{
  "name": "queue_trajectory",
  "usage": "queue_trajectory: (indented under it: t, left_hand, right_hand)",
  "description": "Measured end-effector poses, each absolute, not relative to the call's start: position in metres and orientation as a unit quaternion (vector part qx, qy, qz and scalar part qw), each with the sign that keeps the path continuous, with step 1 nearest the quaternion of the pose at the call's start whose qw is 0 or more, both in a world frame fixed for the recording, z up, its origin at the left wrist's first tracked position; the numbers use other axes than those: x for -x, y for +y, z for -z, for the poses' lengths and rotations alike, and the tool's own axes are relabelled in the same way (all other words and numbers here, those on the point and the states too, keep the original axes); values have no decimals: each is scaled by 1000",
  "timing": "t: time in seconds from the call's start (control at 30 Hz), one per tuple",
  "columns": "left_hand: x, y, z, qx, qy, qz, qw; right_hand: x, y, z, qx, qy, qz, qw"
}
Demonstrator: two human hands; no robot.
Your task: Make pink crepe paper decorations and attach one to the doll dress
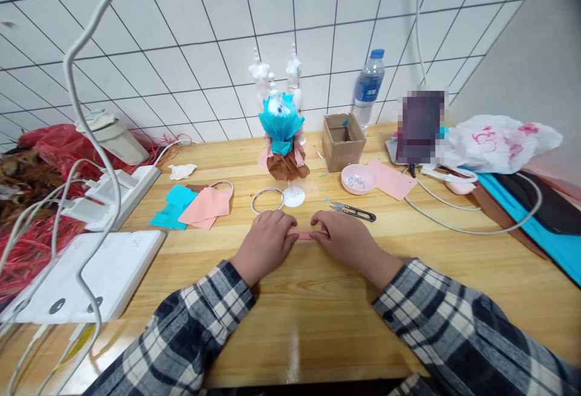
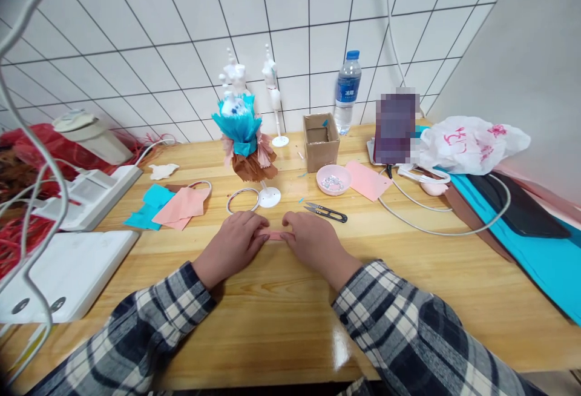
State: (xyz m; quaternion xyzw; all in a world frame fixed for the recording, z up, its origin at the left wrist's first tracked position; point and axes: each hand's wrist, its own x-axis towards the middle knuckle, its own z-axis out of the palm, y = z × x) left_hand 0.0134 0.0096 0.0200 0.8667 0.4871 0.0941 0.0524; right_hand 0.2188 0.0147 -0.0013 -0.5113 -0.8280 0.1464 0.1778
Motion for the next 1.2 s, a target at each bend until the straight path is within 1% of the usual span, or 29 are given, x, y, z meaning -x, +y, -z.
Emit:
queue_trajectory:
  t: [0.13, 0.23, 0.4, 0.5, 0.57, 0.63, 0.7, 0.73, 0.77, 0.83, 0.9, 1.03, 1.13, 1.2]
  left_hand:
    - [-12, 9, -20, -863, 491, -95, 74]
    - [-8, 10, -18, -854, 498, -104, 112]
    - [1, 16, -18, -823, 501, -134, 232]
    - [6, 19, -21, -784, 489, -209, 321]
    - [7, 19, -22, -704, 508, -324, 377]
    - [5, 16, -21, -573, 513, -471, 432]
    - [-2, 10, -20, -446, 477, -571, 497]
    - [-8, 6, -19, -409, 459, -578, 538]
    - [-14, 1, -19, -391, 450, -557, 579]
    - [-27, -7, -18, -402, 434, -488, 642]
    - [-37, -11, -19, -414, 444, -462, 646]
    - [-42, -12, -22, -435, 494, -440, 612]
    - [-39, -10, -22, -487, 503, -395, 595]
    - [-37, -11, -22, -531, 498, -357, 585]
  right_hand:
    - [-226, 17, -3, 487, -843, -122, 191]
    - [-232, 16, -7, 433, -877, -116, 176]
    - [-230, 14, -9, 388, -906, -80, 150]
    - [-227, 14, -9, 399, -894, -87, 182]
    - [-226, 15, -9, 436, -854, -155, 237]
    - [-226, 16, -10, 482, -784, -273, 281]
    - [-225, 16, -10, 499, -706, -407, 296]
    - [-224, 15, -10, 492, -674, -464, 297]
    - [-222, 15, -10, 479, -651, -509, 296]
    - [-219, 13, -8, 457, -632, -551, 295]
    - [-216, 11, -6, 455, -634, -552, 293]
    - [-213, 8, -4, 469, -651, -523, 288]
    - [-213, 6, -8, 476, -666, -464, 337]
    - [-214, 5, -11, 445, -672, -458, 374]
